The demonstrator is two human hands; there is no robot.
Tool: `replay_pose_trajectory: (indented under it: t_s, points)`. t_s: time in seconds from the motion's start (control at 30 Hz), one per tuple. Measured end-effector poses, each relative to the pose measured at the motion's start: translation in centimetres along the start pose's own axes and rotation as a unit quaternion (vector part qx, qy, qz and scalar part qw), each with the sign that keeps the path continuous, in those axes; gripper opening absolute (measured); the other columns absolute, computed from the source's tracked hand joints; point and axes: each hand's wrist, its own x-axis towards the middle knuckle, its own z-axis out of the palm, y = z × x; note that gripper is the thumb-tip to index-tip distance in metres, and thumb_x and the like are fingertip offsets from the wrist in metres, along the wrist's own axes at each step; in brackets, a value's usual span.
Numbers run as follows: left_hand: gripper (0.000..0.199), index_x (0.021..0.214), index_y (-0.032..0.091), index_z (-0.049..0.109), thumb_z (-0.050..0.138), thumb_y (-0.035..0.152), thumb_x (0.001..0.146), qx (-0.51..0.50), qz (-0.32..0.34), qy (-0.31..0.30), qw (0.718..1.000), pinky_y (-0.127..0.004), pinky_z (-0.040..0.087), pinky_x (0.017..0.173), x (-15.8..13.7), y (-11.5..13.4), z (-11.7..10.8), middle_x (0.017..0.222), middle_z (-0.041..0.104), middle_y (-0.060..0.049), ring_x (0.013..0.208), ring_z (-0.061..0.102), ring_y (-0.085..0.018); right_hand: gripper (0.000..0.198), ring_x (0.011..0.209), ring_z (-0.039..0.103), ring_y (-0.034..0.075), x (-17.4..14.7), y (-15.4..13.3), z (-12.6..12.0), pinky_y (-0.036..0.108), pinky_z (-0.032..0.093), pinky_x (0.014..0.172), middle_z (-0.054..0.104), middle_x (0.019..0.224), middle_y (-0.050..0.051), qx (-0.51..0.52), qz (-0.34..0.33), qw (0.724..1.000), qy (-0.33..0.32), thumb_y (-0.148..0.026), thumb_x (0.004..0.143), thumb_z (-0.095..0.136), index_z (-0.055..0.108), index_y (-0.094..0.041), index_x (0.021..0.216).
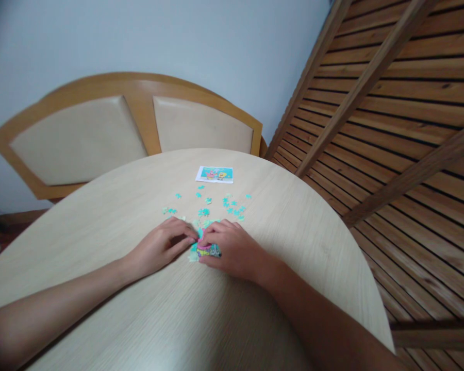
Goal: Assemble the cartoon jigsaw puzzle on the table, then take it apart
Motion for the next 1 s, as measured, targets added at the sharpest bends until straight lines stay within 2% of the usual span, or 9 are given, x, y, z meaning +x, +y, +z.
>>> replay_pose_trajectory:
  t_s: [0.13,0.33,0.53,0.63,0.73,0.9,1.0]
  points:
    - [0.015,0.101,0.022,0.068,0.054,0.027,0.100,0.007,-0.018,0.034,0.999,-0.038,0.046,0.090,0.0,-0.1,-0.1,0.098,0.071,-0.004,0.096,0.061,-0.021,0.022,0.105,0.062,0.024,0.0,-0.1,-0.2,0.042,0.044,0.096,0.071,0.112,0.005,-0.003,0.001,1.000,-0.006,-0.035,0.084,0.077,0.074,-0.023,0.103]
    - [0.014,0.105,0.022,0.066,0.065,0.031,0.094,0.031,0.000,0.033,0.999,-0.040,0.046,0.095,-0.1,-0.2,0.1,0.105,0.070,-0.006,0.103,0.061,-0.024,0.022,0.106,0.062,0.024,0.0,-0.1,-0.3,0.041,0.044,0.095,0.070,0.112,0.005,-0.001,-0.003,1.000,-0.013,-0.034,0.081,0.079,0.075,-0.023,0.100]
    - [0.018,0.112,0.021,0.065,0.060,0.030,0.097,0.058,-0.013,0.044,0.997,-0.044,0.047,0.098,0.0,-0.8,-0.1,0.114,0.068,-0.008,0.108,0.061,-0.024,0.022,0.105,0.062,0.024,-0.1,0.0,-0.2,0.040,0.044,0.095,0.071,0.111,0.005,0.001,-0.015,1.000,-0.011,-0.035,0.081,0.080,0.075,-0.023,0.099]
    - [0.027,0.124,0.021,0.063,0.053,0.029,0.100,0.090,0.008,0.025,0.996,-0.046,0.045,0.105,0.1,-1.2,-0.3,0.130,0.064,-0.010,0.119,0.058,-0.026,0.018,0.103,0.063,0.023,0.0,-0.1,-0.3,0.039,0.045,0.095,0.071,0.109,0.005,0.001,-0.018,1.000,-0.009,-0.034,0.083,0.078,0.075,-0.023,0.097]
    - [0.032,0.130,0.020,0.062,0.049,0.029,0.102,0.135,0.020,-0.003,0.991,-0.049,0.043,0.108,0.1,-1.3,-0.3,0.137,0.062,-0.010,0.126,0.055,-0.028,0.015,0.102,0.063,0.022,0.1,-0.1,-0.3,0.039,0.045,0.094,0.072,0.107,0.005,-0.001,-0.017,1.000,-0.007,-0.033,0.088,0.072,0.074,-0.022,0.098]
    - [0.031,0.126,0.020,0.065,0.050,0.031,0.100,0.175,-0.024,0.022,0.984,-0.051,0.045,0.106,-0.1,-1.6,-0.2,0.134,0.063,-0.011,0.125,0.056,-0.029,0.019,0.102,0.062,0.022,0.4,0.2,0.0,0.038,0.045,0.095,0.072,0.105,0.006,-0.006,-0.028,0.999,0.015,-0.034,0.095,0.065,0.072,-0.021,0.106]
    - [0.030,0.121,0.019,0.065,0.053,0.033,0.097,0.185,-0.050,0.045,0.980,-0.052,0.047,0.104,-0.1,-2.2,-0.5,0.133,0.063,-0.012,0.123,0.057,-0.030,0.031,0.116,0.058,0.024,0.5,0.7,0.4,0.042,0.042,0.103,0.069,0.121,0.009,-0.017,-0.010,0.999,0.042,-0.042,0.094,0.065,0.070,-0.021,0.118]
